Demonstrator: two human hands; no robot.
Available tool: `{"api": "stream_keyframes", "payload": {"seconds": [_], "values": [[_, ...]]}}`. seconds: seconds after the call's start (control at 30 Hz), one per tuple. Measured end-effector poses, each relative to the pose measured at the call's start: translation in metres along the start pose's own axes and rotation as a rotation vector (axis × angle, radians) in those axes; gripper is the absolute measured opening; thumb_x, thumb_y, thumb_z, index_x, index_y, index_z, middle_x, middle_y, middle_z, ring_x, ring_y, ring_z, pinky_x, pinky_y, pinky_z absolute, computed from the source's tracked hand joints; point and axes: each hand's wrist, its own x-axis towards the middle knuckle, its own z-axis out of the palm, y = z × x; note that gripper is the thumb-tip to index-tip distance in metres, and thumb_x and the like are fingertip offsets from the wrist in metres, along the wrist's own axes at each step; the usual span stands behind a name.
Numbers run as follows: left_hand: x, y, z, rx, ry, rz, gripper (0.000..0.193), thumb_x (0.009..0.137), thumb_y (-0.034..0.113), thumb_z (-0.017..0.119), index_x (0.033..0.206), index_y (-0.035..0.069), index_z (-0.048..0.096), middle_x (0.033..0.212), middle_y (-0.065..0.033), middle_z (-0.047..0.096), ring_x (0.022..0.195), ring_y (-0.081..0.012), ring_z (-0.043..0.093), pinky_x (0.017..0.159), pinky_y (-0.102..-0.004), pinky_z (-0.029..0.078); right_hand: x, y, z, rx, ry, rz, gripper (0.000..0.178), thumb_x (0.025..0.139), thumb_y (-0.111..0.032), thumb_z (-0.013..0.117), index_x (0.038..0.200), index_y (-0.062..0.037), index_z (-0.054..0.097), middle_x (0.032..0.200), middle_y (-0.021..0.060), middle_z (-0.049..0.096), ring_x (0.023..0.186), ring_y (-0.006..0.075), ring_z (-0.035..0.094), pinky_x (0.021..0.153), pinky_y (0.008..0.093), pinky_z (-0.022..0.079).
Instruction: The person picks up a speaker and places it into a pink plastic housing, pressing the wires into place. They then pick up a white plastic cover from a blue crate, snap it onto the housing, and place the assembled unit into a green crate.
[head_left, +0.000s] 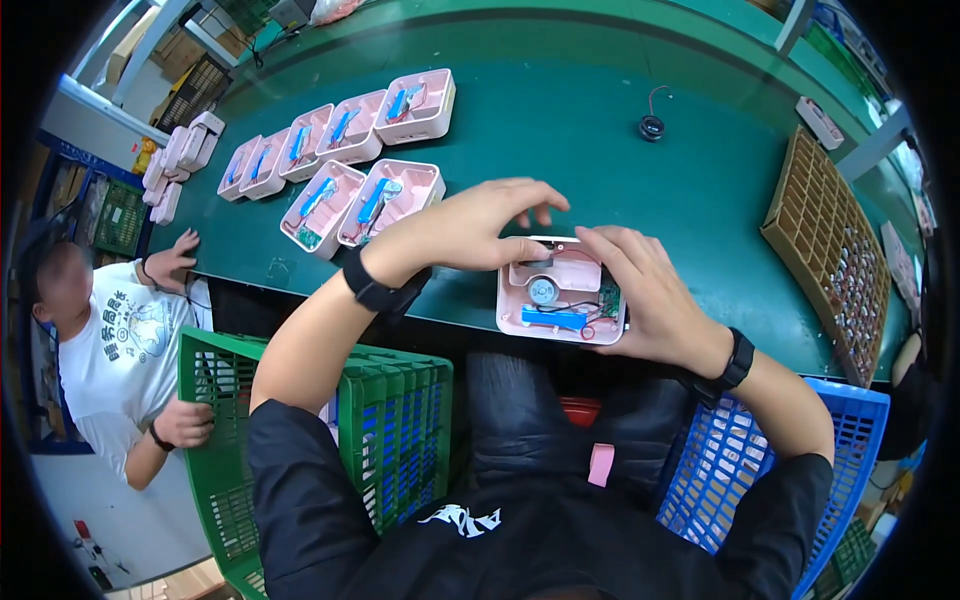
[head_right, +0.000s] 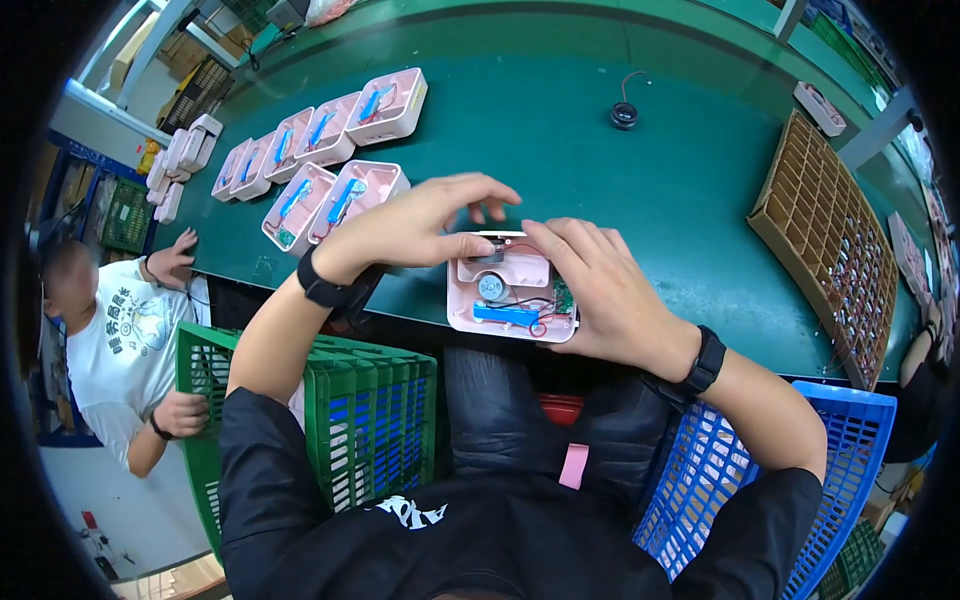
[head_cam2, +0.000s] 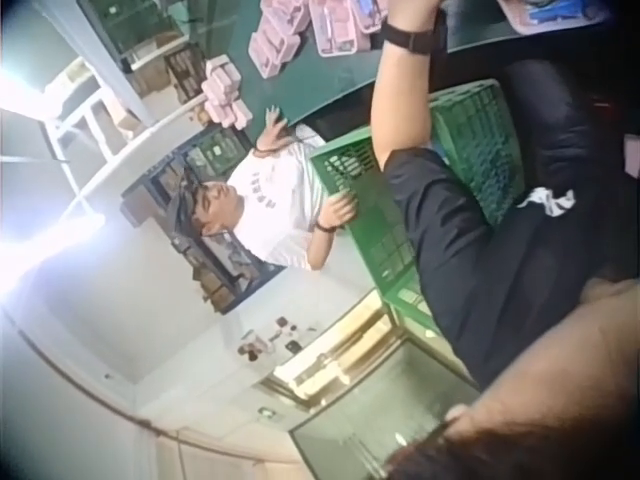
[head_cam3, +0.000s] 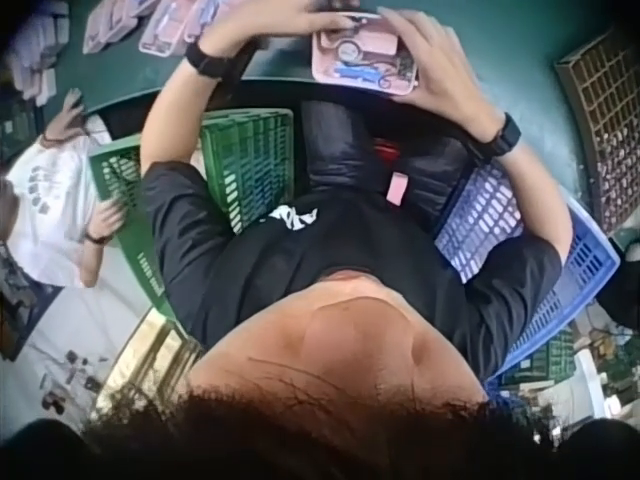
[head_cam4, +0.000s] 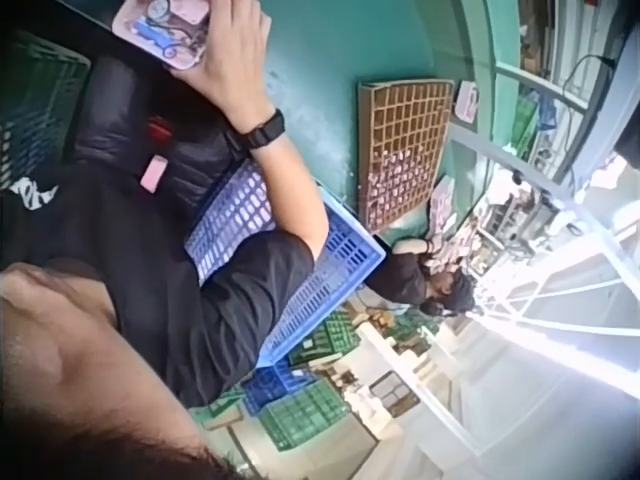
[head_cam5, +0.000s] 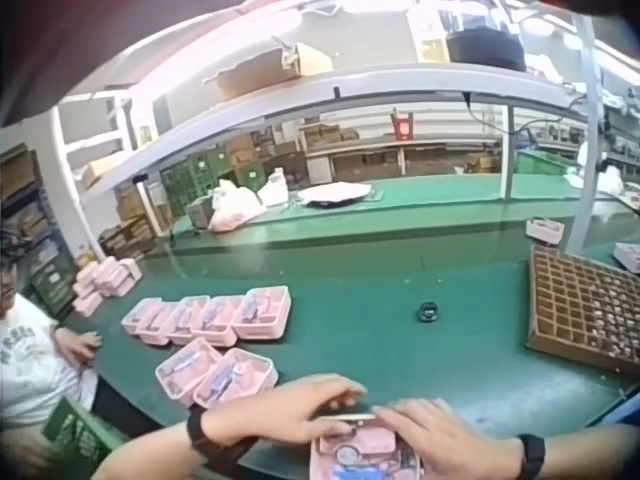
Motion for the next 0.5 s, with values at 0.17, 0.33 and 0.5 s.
{"api": "stream_keyframes", "payload": {"seconds": [0.17,0.33,0.5], "values": [[0.0,-0.017,0.013,-0.3,-0.256,-0.22,0.035,0.099,0.012,0.067,0.131,-0.001,0.072,0.1,-0.0139,0.078,0.083,-0.0232,0.072,0.078,-0.0378,0.058,0.003,0.004,-0.003,0.005,0.008,-0.025,0.119,0.058,-0.024,0.098,0.161,-0.0039,0.04,0.149,0.0201,0.053,0.139,0.0416,0.051,0.115,0.0503,0.041],[0.004,0.004,0.012,-0.386,-0.334,-0.441,0.038,0.101,0.014,0.066,0.134,-0.002,0.07,0.104,-0.0117,0.079,0.088,-0.0158,0.072,0.082,-0.0351,0.058,-0.001,0.002,0.002,-0.062,0.044,-0.068,0.119,0.06,-0.027,0.098,0.161,-0.0029,0.04,0.149,0.0208,0.052,0.138,0.0417,0.052,0.114,0.0505,0.042],[-0.003,-0.007,0.01,-0.422,-0.317,-0.503,0.037,0.099,0.017,0.071,0.132,-0.002,0.071,0.107,-0.0122,0.077,0.097,-0.0216,0.072,0.087,-0.038,0.057,0.004,0.0,0.0,-0.053,-0.007,-0.027,0.121,0.063,-0.036,0.099,0.161,-0.0004,0.038,0.149,0.0221,0.051,0.138,0.0429,0.051,0.113,0.0505,0.043]]}}
